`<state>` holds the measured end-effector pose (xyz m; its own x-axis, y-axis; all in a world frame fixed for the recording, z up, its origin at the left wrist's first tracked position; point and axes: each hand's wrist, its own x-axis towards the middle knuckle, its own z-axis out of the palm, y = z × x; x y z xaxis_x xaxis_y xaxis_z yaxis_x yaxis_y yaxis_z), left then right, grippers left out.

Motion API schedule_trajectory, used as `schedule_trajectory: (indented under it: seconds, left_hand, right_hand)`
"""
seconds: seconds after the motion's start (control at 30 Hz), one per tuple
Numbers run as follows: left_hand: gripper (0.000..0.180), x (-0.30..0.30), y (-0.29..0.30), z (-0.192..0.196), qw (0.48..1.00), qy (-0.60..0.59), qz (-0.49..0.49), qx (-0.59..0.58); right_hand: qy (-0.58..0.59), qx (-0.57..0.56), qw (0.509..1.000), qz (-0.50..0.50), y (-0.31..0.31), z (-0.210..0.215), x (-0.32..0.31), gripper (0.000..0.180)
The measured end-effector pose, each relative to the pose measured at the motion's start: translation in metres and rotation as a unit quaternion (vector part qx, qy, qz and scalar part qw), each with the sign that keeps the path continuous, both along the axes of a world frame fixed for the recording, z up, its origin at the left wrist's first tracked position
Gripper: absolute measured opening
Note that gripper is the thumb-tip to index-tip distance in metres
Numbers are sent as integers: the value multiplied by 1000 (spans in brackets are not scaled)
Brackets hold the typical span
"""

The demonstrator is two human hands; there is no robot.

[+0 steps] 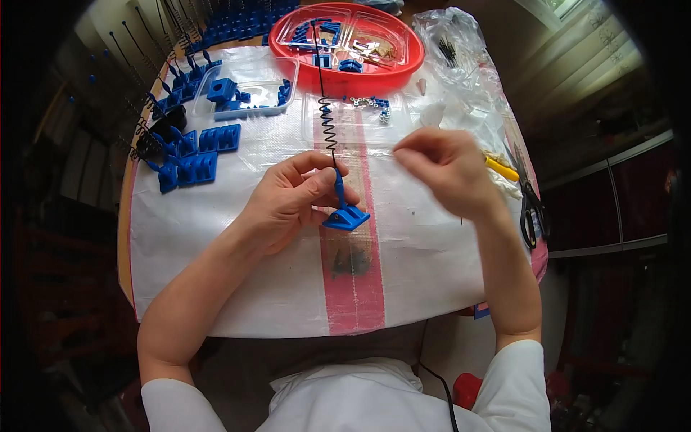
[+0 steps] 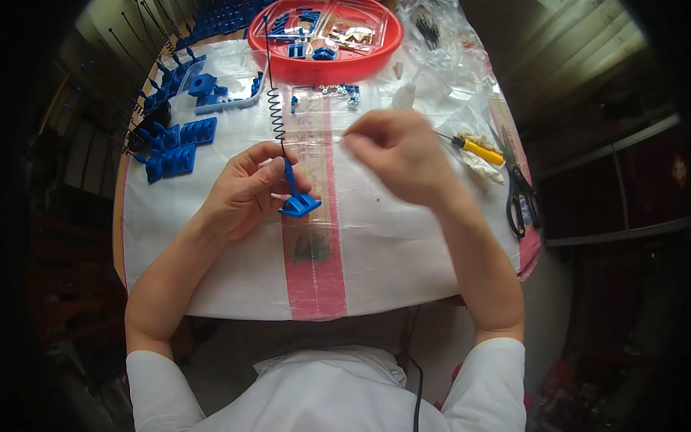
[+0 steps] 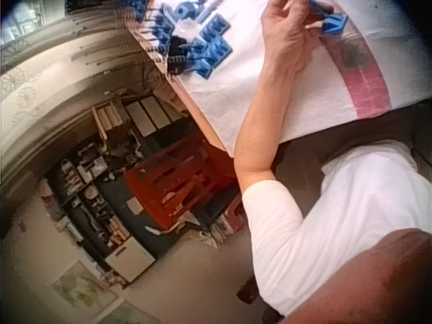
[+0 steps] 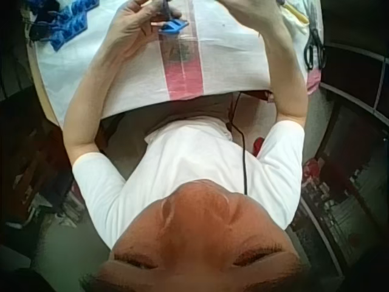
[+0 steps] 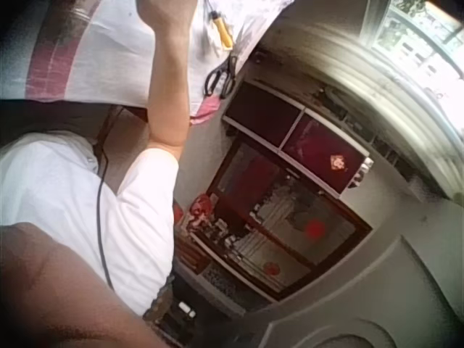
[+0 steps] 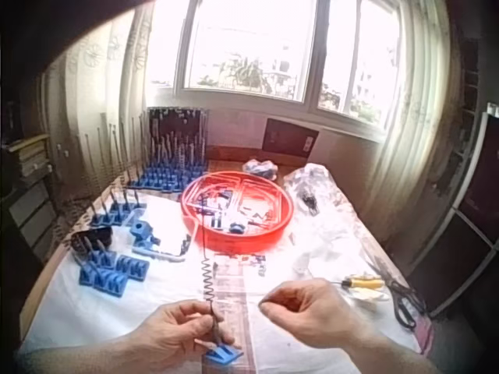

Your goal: Assembling small blue plastic components with springs and metal rods at a workstation.

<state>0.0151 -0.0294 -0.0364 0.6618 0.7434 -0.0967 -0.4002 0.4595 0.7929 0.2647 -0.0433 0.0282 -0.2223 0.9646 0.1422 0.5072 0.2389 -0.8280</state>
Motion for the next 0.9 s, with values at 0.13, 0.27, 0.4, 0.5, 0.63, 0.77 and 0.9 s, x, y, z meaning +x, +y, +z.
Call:
schedule_trajectory:
  seconds: [0.13, 0.27, 0.4, 0.5, 0.63, 0.77, 0.9]
  left_hand:
    - [24, 1, -2, 2, 999, -2, 34, -9]
    - [24, 2, -2, 3, 999, -4, 46, -16]
    - [23, 1, -3, 5, 998, 12, 54, -20]
    - [23, 2, -3, 4, 998, 11, 65, -23]
    - [23, 3, -4, 1, 996, 23, 83, -15]
    - [23, 5, -7, 6, 994, 41, 95, -20]
    - [23, 7, -9, 5, 994, 38, 103, -27]
  right_hand:
    - [44, -90, 994, 34, -14, -8, -46, 13]
    - [64, -108, 992, 15, -13, -10, -54, 14]
    - [104, -102, 989, 9, -12, -14, -55, 18]
    - [108, -77, 991, 0, -11, -16, -57, 23]
    - [85, -58, 995, -18, -11, -18, -59, 22]
    - [59, -37, 997, -31, -12, -15, -63, 21]
    - [70, -17, 997, -30, -11, -22, -63, 20]
